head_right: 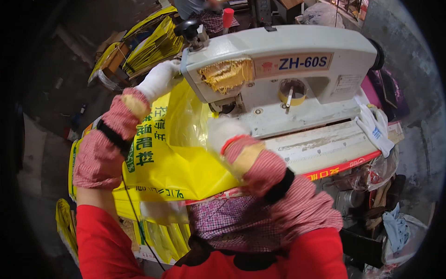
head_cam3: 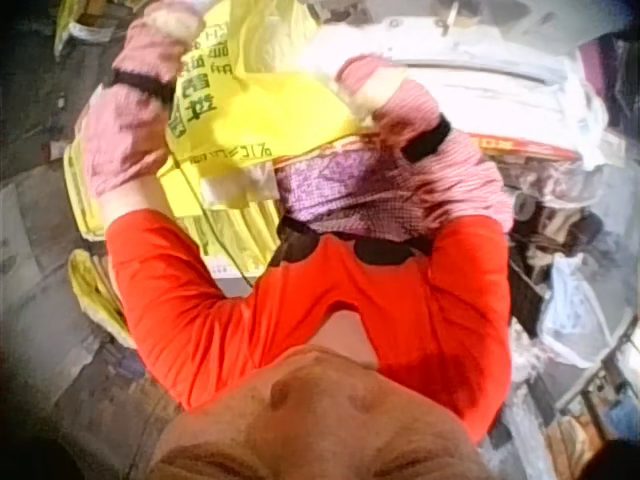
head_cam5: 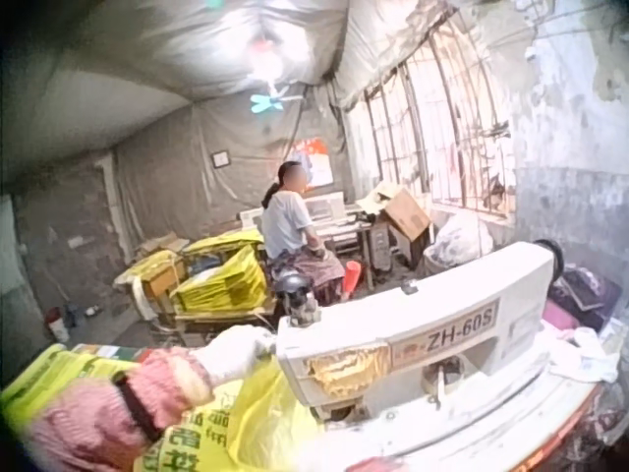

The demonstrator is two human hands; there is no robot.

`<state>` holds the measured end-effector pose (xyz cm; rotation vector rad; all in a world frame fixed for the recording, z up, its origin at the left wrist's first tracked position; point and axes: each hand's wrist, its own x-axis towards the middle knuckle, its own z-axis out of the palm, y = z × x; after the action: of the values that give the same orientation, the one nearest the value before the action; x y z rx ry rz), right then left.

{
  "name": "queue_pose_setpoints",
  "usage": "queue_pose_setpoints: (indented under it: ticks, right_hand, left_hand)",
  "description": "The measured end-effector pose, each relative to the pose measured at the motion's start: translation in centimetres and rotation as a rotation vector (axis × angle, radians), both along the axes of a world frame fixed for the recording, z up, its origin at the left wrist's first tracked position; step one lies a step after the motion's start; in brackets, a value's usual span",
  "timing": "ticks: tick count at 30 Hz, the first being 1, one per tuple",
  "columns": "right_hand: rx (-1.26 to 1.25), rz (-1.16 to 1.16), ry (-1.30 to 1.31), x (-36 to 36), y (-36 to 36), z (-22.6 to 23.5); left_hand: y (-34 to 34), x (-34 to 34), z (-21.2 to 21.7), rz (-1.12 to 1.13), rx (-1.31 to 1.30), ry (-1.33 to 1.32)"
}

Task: Operating an industrial machine to seal large yellow plastic bags.

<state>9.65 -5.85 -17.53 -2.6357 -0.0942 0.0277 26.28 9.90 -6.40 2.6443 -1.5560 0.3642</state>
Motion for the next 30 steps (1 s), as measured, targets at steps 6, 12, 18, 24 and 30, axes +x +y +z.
queue_pose_setpoints:
  ticks: [6,12,18,24,30]
  right_hand:
    - [0.000,0.334,0.193,1.0,-4.2,3.2]
    - [-0.027,0.383,0.051,1.4,-4.7,1.1]
    - [-0.039,0.428,0.049,1.5,-3.6,1.5]
    - [-0.188,0.558,-0.149,2.1,-3.7,-0.2]
    - [-0.294,0.507,-0.150,1.7,-3.4,-0.1]
  left_hand:
    - [-3.4,-14.7,3.5,-0.337,0.171,-0.064]
    - [-5.0,-20.6,0.2,-0.631,0.286,-0.003]
    - [-6.6,-20.5,-2.4,-0.619,0.464,0.345]
    - [-6.9,-21.6,4.3,-0.424,1.003,0.750]
    - [-7.1,-20.6,4.1,0.304,0.512,1.133]
